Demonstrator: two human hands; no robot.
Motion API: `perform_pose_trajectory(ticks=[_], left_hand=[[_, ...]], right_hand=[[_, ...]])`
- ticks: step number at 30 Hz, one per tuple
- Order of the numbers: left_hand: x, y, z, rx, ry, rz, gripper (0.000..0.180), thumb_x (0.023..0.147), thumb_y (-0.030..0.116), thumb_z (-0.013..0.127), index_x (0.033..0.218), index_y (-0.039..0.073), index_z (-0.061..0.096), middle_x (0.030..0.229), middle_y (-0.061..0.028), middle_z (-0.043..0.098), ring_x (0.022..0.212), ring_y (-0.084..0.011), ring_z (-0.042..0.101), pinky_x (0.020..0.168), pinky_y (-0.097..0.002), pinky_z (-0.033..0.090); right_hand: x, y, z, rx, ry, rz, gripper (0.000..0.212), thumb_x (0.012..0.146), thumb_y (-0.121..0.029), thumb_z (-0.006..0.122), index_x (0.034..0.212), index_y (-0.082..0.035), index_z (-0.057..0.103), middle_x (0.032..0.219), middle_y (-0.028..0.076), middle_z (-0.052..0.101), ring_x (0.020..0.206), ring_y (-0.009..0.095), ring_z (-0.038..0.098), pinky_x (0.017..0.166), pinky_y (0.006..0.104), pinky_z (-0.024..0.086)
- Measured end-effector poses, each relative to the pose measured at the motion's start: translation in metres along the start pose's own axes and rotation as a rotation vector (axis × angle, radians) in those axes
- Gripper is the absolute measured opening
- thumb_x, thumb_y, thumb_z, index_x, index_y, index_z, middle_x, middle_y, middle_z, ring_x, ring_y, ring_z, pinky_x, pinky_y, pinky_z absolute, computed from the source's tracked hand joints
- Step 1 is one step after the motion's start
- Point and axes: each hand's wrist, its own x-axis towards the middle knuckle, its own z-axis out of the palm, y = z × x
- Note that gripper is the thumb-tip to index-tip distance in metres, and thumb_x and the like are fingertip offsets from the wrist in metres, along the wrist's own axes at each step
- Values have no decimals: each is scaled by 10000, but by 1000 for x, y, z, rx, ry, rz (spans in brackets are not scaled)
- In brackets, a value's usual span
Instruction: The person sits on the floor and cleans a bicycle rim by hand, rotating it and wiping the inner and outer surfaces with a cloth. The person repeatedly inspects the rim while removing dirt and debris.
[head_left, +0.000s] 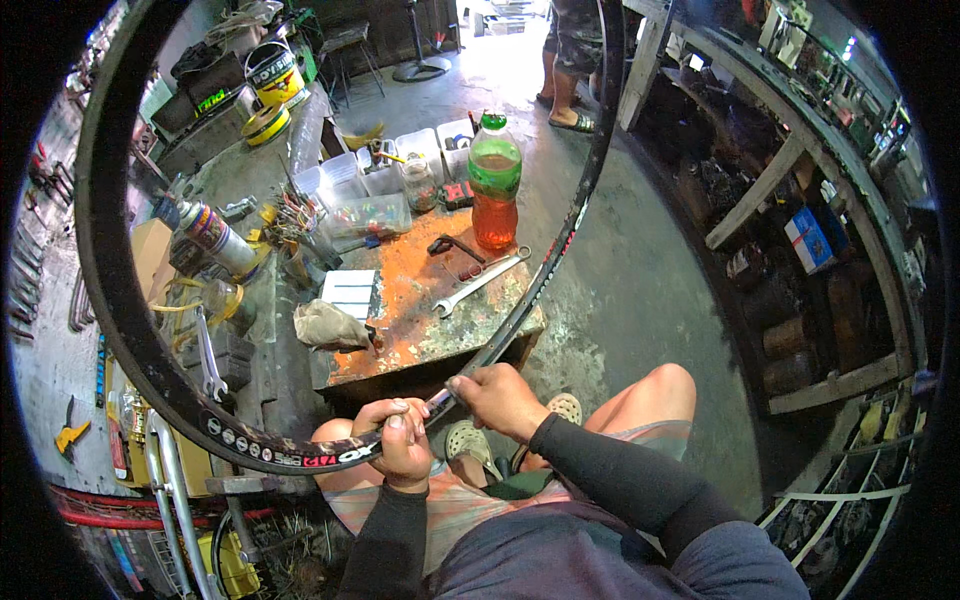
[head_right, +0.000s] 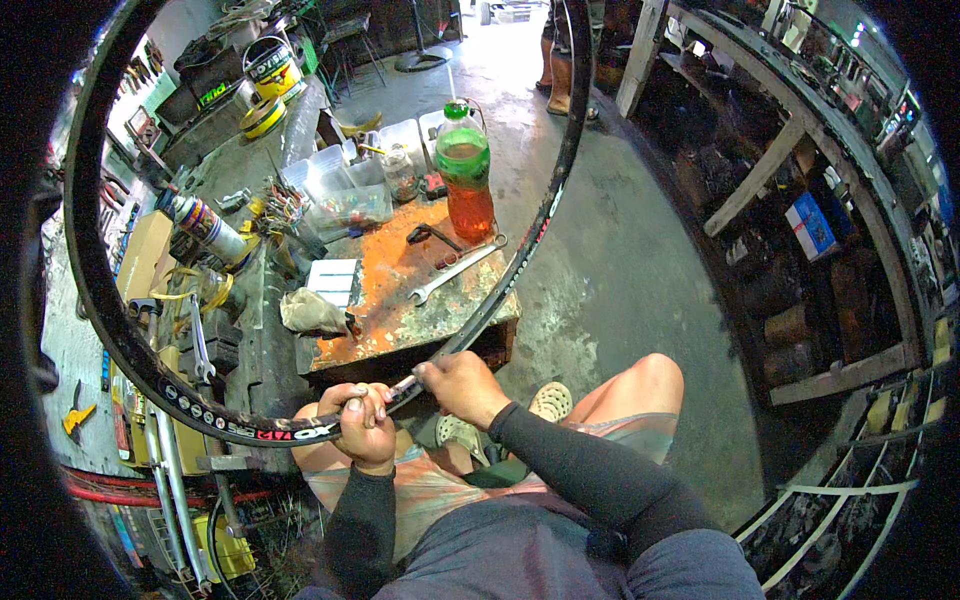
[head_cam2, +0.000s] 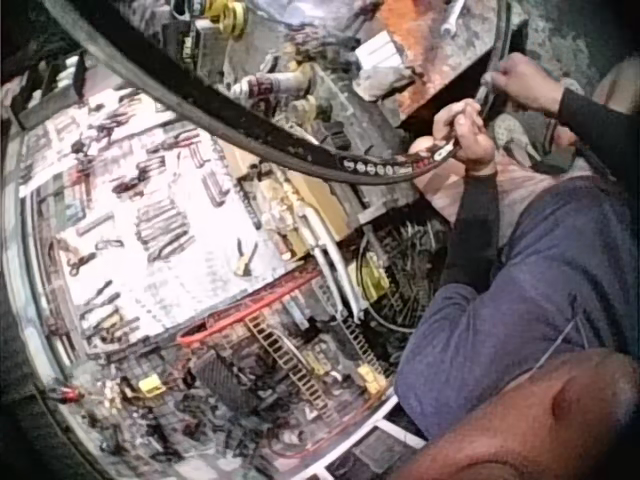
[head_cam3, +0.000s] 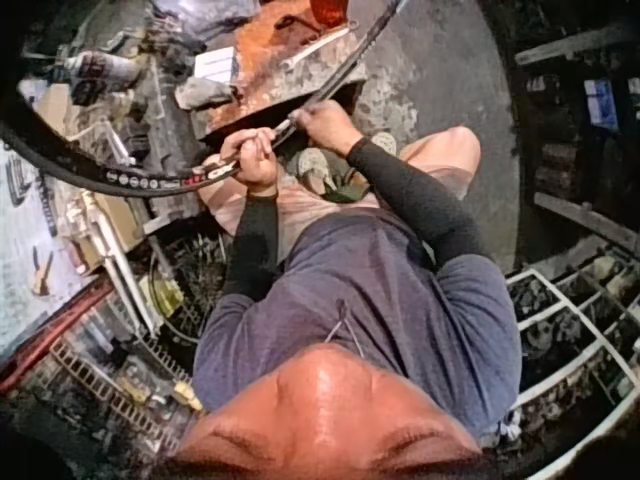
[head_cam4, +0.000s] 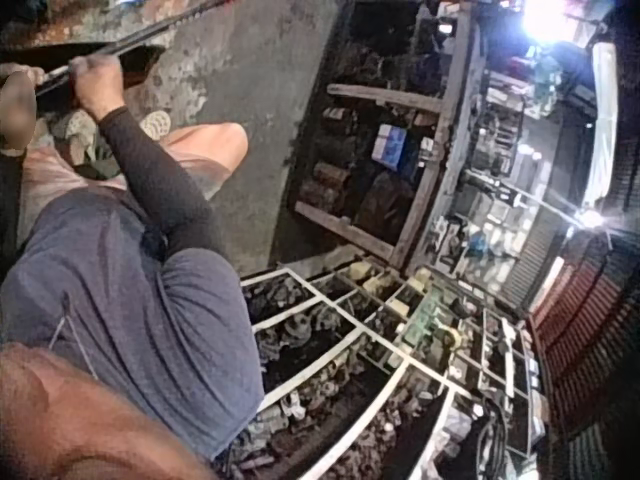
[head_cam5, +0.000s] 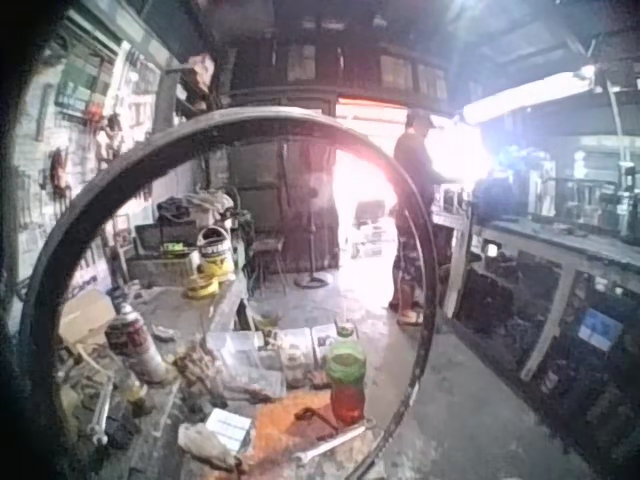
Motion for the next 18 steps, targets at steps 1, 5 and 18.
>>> perform_pose_trajectory(ticks=[1,5,18], left_hand=[[1,0,-2,-9,-6,-9,157,1005,133,601,1076,1,649,651,-20,489,573,-139,487,742,-407,573],[-1,1,-2,-15,-12,-3,156,999,135,607,1076,7,651,652,-12,486,585,-137,481,753,-411,572],[3,-3,-6,-7,-34,7,149,1022,143,608,1095,19,648,643,-4,466,580,-143,488,753,-411,568]], right_hand=[[-4,-10,-3,15,-41,61,501,1096,-384,683,881,53,797,652,201,715,542,278,716,634,457,614],[22,11,-29,-40,121,140,485,1083,-389,702,854,29,794,695,211,736,656,354,773,702,507,616],[-11,41,19,-57,249,-215,373,1096,-338,734,960,8,772,794,254,706,702,417,676,705,502,548]])
